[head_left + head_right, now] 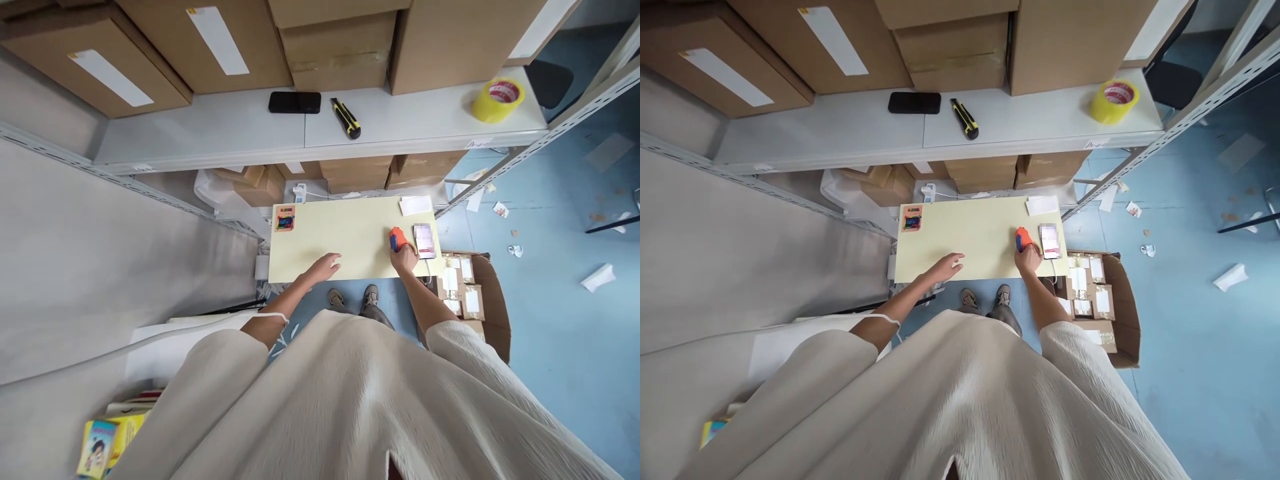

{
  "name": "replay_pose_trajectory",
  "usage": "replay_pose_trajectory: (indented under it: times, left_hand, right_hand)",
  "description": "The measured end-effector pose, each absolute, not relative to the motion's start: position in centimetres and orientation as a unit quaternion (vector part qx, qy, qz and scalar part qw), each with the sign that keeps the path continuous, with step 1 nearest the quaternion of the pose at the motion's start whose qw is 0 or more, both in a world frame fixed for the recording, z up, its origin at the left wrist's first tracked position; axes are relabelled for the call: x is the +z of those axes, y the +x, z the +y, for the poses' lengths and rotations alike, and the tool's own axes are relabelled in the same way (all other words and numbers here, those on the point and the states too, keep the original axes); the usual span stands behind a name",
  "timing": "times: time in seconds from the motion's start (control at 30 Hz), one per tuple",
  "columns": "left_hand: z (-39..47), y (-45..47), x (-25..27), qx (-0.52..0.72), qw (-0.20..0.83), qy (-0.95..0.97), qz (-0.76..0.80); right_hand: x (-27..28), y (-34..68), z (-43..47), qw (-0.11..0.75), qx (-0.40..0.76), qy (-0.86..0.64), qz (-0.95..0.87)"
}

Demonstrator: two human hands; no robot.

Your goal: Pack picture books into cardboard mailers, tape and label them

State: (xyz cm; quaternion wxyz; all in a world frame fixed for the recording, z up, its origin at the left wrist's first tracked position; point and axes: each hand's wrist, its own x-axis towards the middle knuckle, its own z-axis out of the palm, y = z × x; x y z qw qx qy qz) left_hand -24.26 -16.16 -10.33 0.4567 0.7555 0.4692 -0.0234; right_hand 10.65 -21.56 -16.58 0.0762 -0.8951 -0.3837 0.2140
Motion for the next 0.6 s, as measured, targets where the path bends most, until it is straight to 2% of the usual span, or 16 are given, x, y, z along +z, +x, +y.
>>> replay_pose_trajectory:
  times: [0.3, 0.6]
  left_hand:
    - [-16.2, -26.4, -9.9, -0.027, 0.461, 0.745, 0.481]
    - [-15.2, -28.9, -9.3, 0.026, 0.466, 0.744, 0.479]
  right_hand:
    - [-16.4, 10.4, -21.6, 0.05, 0.222, -0.9, -0.372]
    - [-13.0, 9.9, -22.0, 0.085, 0.142, -0.895, -0.415]
